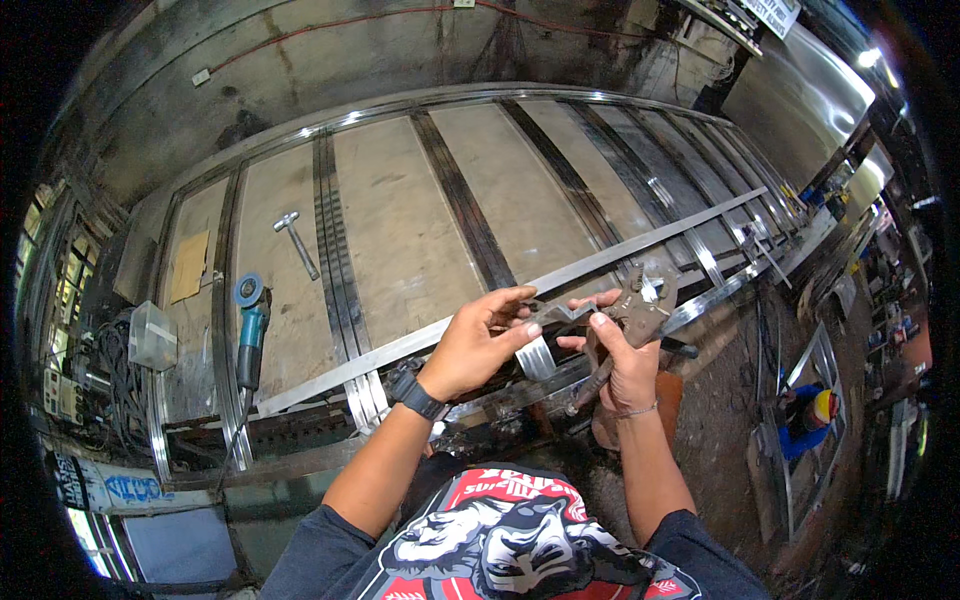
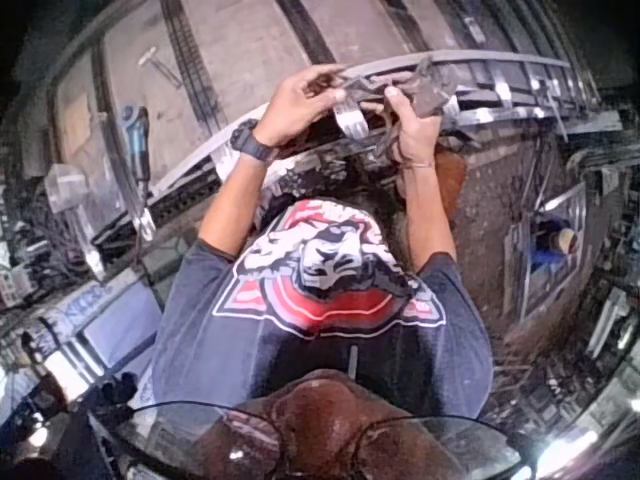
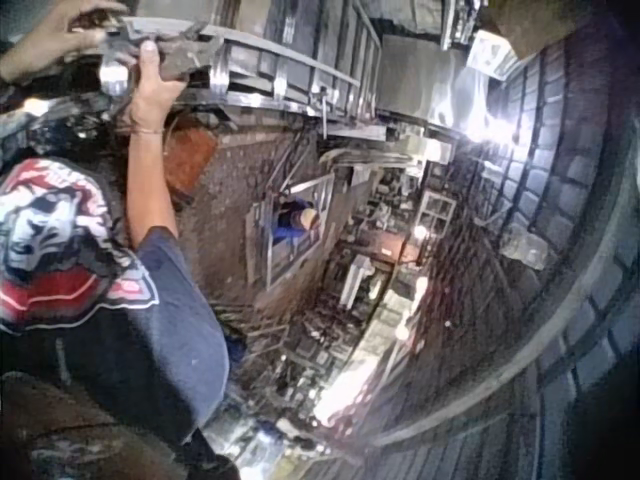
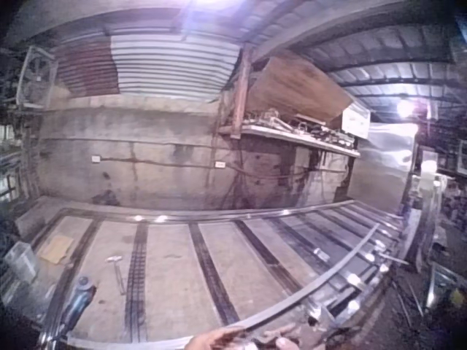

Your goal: The person uses locking pliers to bend small metal tabs on a metal frame. They repeatedly clamp, bend, and release the tabs, then move to a workbench to continue bending additional tabs.

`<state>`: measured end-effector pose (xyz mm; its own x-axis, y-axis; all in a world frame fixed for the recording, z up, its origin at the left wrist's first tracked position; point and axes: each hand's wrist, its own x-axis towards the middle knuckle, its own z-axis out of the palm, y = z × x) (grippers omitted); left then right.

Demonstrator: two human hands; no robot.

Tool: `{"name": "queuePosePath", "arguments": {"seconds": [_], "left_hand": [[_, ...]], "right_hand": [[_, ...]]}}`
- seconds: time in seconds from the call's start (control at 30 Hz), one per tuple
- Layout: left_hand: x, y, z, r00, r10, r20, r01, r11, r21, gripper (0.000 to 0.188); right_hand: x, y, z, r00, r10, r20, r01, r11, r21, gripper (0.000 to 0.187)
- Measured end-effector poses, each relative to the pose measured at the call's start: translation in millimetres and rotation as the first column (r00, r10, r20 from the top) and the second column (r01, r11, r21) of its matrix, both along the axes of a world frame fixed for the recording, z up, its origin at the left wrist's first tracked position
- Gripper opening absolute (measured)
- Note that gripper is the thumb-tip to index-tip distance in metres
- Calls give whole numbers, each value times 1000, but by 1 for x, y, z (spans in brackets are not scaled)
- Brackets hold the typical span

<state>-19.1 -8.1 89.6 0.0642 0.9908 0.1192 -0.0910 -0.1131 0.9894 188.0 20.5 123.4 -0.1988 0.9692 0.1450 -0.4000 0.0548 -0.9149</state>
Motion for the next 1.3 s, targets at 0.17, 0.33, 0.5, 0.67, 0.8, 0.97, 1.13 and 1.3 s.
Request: {"name": "queuePosePath", "arguments": {"seconds": [0.17, 0.33, 0.5, 0.67, 0.8, 0.97, 1.13, 1.3], "left_hand": [[-21, -31, -33, 942, 76, -328, -50, 995, 89, 53], [-13, -47, -61, 851, 318, -417, -192, 929, 315, 40], [-10, -48, -51, 783, 390, -484, -216, 901, 377, 36], [-23, -43, -39, 878, 217, -426, -121, 963, 242, 32], [-32, -29, -46, 965, 70, -253, -34, 989, 146, 33], [-43, -15, -34, 993, -99, -58, 101, 994, 30, 31], [-50, -1, -27, 976, -218, -9, 218, 976, 17, 28], [-49, 2, -25, 976, -218, -16, 218, 976, 23, 26]], "right_hand": [[-2, 0, -1, 1000, -14, -20, 13, 999, -50, 24], [-8, 2, -5, 997, -72, 32, 75, 992, -106, 25], [-7, -2, 7, 999, -46, 27, 49, 993, -109, 33], [18, -5, -16, 999, -23, -29, 13, 953, -303, 37], [41, -17, -54, 982, 154, -107, -187, 839, -510, 43], [41, -38, -62, 972, 226, -61, -220, 789, -573, 43], [45, -48, -67, 946, 297, -128, -316, 762, -566, 47], [63, -38, -48, 837, 281, -469, -529, 632, -567, 52]]}}
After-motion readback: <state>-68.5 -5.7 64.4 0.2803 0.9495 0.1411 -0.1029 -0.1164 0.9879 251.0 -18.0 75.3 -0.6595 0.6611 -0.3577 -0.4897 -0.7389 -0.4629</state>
